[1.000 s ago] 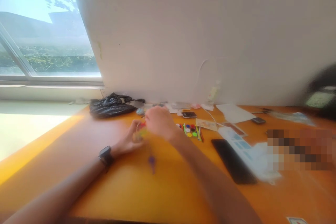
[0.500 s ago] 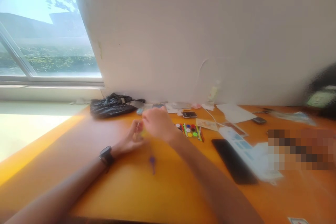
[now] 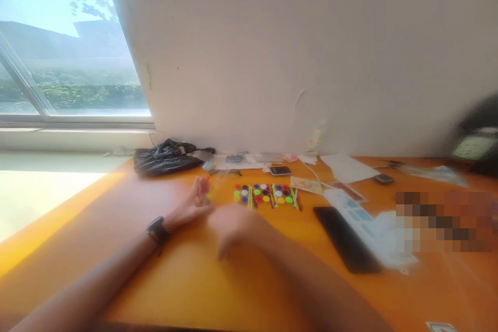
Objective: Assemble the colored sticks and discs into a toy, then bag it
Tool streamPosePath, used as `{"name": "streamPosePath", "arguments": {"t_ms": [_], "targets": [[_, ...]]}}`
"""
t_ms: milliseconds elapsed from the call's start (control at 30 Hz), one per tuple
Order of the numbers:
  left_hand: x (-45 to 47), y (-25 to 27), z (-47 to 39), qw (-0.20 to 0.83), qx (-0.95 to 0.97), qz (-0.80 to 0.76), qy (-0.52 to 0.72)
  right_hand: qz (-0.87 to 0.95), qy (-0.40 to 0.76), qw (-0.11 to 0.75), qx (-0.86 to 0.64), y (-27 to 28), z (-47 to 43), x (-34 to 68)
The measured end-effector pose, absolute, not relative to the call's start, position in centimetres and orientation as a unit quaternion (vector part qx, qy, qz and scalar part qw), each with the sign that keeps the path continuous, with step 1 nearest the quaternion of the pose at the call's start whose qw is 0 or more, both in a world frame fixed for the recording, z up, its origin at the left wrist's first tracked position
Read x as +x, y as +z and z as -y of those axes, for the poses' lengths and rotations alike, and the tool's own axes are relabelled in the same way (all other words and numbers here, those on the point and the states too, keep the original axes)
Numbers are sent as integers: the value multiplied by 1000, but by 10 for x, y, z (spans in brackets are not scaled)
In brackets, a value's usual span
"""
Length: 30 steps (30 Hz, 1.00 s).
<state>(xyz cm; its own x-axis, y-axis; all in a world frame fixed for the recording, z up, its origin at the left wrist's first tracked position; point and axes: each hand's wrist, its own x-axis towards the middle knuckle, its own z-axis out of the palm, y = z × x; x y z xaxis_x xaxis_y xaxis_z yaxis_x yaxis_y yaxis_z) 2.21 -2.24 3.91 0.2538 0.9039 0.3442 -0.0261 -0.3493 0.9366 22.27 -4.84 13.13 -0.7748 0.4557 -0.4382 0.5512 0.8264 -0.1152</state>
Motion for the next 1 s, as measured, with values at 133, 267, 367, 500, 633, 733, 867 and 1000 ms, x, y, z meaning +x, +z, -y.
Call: {"name": "streamPosePath", "arguments": {"t_ms": [133, 267, 367, 500, 633, 733, 867, 1000], "targets": [[23, 42, 24, 450, 655, -342, 501, -927, -82, 226, 287, 101, 39, 221], [24, 42, 24, 444, 651, -350, 507, -933, -60, 191, 300, 98, 41, 223], [23, 41, 23, 442, 647, -355, 510, -935, -60, 175, 302, 106, 47, 222], [21, 38, 21, 430, 651, -355, 516, -940, -90, 103, 314, 137, 51, 227], [22, 38, 21, 427, 656, -345, 518, -931, -162, 31, 324, 183, 46, 253], [25, 40, 24, 432, 659, -344, 510, -906, -225, -71, 352, 210, 41, 277], [29, 43, 27, 435, 658, -343, 510, -898, -141, -186, 373, 228, 41, 292], [31, 44, 31, 427, 655, -353, 514, -888, -53, -232, 394, 227, 42, 285]]}}
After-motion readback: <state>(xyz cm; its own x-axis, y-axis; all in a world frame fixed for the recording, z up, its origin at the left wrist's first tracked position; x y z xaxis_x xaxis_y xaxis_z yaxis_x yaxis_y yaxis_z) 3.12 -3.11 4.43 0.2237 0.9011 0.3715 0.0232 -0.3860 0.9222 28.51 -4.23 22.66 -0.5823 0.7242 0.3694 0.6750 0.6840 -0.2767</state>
